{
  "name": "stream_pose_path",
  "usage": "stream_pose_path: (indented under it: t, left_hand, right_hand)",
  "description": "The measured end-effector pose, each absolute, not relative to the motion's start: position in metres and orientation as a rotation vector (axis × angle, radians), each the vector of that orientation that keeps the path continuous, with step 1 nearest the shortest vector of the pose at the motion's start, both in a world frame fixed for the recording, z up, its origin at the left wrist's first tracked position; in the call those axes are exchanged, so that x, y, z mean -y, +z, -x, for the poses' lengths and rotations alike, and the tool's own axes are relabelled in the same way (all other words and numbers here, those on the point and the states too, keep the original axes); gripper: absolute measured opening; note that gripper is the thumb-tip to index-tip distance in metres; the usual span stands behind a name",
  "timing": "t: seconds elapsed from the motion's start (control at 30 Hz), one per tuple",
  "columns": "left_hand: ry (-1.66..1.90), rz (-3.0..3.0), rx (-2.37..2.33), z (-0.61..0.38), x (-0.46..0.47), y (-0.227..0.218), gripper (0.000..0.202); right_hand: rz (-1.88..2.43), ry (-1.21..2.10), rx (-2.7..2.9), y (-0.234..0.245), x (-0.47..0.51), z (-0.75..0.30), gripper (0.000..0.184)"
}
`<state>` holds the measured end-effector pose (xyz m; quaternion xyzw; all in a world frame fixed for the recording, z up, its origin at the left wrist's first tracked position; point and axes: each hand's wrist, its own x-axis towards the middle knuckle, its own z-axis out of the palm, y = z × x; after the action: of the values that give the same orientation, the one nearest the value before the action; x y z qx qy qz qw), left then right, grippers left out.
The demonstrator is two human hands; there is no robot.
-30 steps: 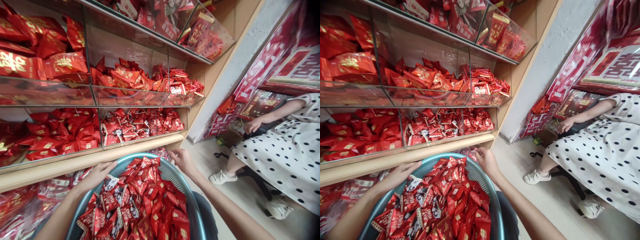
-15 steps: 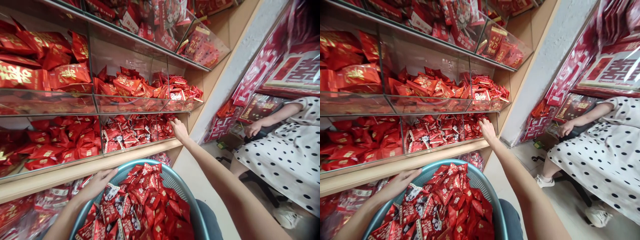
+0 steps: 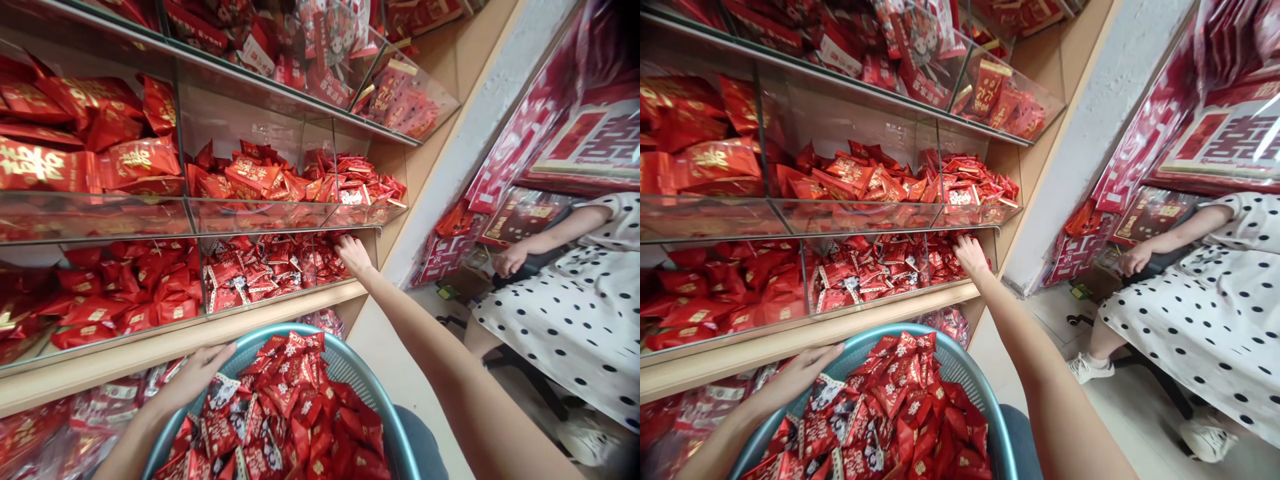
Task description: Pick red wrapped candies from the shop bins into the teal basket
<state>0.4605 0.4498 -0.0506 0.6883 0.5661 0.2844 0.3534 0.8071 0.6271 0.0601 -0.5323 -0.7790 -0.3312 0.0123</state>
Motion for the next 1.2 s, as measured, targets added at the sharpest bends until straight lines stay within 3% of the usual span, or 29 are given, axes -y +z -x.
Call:
stream_pose_path:
  t: [0.43, 0.63, 0.77, 1.0, 1.2]
  left_hand:
    - [0.746, -1.783, -1.443, -0.461, -0.45, -0.05, 0.043]
    - [0.785, -1.758, -1.421, -0.466, -0.447, -0.045, 0.045]
    - [0.8, -1.714, -1.428, -0.469, -0.446, -0.043, 0.048]
    - [0.752, -1.655, -1.464, -0.473, -0.445, -0.039, 0.052]
    - [0.736, -1.661, -1.46, -0.472, -0.443, -0.038, 0.047]
  right_hand:
    - [1.589, -1.077, 2.435, 0.077, -0.604, -0.815, 0.024]
    - [1.486, -0.824, 2.311, 0.078, -0.564, -0.83, 0.013]
    - [1.394, -0.342, 2.087, 0.065, -0.535, -0.832, 0.008]
    - [1.183, 1.192, 1.542, 0.039, -0.472, -0.784, 0.016]
    - [0.97, 1.527, 1.324, 0.012, -0.453, -0.765, 0.02]
